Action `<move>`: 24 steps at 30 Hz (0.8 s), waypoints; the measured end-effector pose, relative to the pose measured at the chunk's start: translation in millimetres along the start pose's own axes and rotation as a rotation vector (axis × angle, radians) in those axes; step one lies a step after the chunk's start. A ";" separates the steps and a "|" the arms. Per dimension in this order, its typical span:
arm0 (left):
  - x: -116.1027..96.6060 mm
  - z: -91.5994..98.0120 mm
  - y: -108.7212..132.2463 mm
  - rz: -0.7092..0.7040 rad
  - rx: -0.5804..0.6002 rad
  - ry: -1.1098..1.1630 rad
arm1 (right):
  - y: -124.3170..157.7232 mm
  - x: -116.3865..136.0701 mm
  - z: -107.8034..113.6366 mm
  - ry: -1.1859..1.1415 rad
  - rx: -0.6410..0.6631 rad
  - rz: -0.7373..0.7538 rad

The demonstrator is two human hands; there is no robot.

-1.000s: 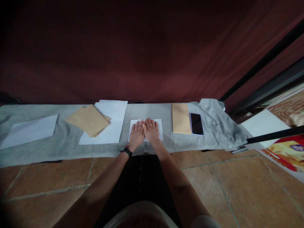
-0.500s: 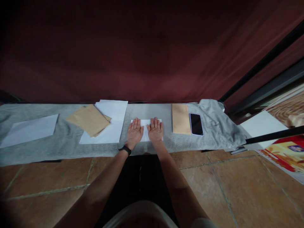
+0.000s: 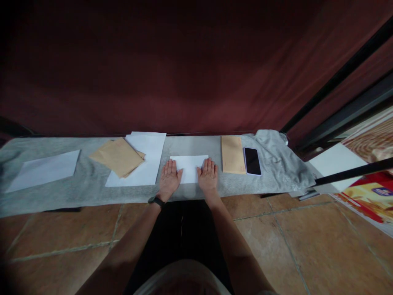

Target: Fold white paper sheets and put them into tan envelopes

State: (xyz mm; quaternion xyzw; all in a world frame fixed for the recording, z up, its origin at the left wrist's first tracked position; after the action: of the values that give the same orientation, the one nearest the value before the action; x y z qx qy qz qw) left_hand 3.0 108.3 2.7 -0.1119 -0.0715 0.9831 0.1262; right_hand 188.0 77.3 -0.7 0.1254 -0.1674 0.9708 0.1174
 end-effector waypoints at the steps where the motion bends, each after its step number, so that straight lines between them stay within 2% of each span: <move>1: 0.9 0.5 3.2 -0.001 -0.002 0.001 | 2.3 -1.6 1.4 0.001 0.004 -0.001; 11: 6.4 6.9 36.9 -0.024 -0.085 -0.008 | 28.8 -13.4 13.4 0.005 -0.047 0.019; 19: 5.2 16.0 50.7 -0.012 -0.093 -0.003 | 45.4 -20.2 21.7 0.006 -0.095 0.020; 22: -8.2 20.6 52.9 -0.022 -0.087 0.008 | 46.3 -20.0 21.7 0.017 -0.091 0.018; 24: -29.7 19.8 54.4 -0.108 -0.052 0.020 | 45.9 -19.7 21.6 0.019 -0.082 0.017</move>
State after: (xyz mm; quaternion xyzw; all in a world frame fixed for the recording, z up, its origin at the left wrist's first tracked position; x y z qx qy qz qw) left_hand 13.7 46.1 18.7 -0.1211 -0.1015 0.9715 0.1768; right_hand 198.5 23.9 0.0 0.1096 -0.2068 0.9653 0.1157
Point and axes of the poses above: each hand's wrist, its own y-axis away from the middle knuckle, its own z-axis out of the back of the hand, x = y × z, the point moved 6 cm from there along -y, towards the middle knuckle, and after that the axes turned 5 degrees about -z, right-handed, at the moved point
